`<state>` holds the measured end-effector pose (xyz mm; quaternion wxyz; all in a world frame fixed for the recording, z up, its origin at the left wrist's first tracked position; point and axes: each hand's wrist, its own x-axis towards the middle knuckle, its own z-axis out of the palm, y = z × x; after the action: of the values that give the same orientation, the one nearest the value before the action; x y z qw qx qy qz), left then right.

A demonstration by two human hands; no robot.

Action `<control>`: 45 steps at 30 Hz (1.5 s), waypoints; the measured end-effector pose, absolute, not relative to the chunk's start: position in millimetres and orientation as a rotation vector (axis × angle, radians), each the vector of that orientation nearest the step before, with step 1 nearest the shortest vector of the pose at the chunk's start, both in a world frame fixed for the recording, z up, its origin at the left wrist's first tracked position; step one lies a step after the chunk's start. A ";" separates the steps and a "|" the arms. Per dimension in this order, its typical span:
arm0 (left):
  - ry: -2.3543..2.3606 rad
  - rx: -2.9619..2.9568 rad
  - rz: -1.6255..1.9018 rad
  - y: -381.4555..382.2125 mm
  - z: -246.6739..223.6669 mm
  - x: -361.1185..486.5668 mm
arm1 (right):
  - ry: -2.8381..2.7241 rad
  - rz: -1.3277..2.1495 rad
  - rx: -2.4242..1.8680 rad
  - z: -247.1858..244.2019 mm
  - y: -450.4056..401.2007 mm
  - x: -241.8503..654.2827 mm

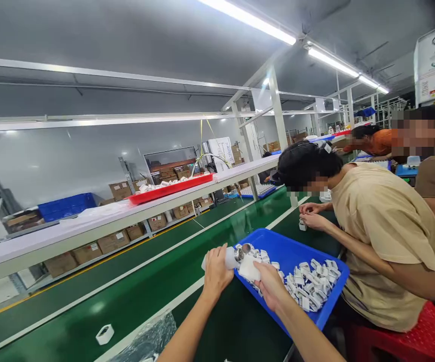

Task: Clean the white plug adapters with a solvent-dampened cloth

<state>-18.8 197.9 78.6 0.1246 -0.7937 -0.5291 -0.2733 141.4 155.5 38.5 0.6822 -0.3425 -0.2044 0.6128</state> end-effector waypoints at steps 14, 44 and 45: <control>-1.341 -2.225 -0.229 181.2 102.7 -18.3 | -0.395 1.495 -0.668 36.7 153.0 131.4; -1.527 -2.375 -0.728 190.0 64.3 -29.0 | -0.499 1.442 -0.733 37.8 151.8 133.8; -1.561 -2.391 -0.803 193.2 59.0 -29.7 | -0.503 1.441 -0.729 38.1 151.4 134.0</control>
<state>-29.7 193.2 59.0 0.0875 -0.8030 -0.5243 -0.2695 134.0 151.4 38.1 0.6633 -0.3226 -0.2226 0.6375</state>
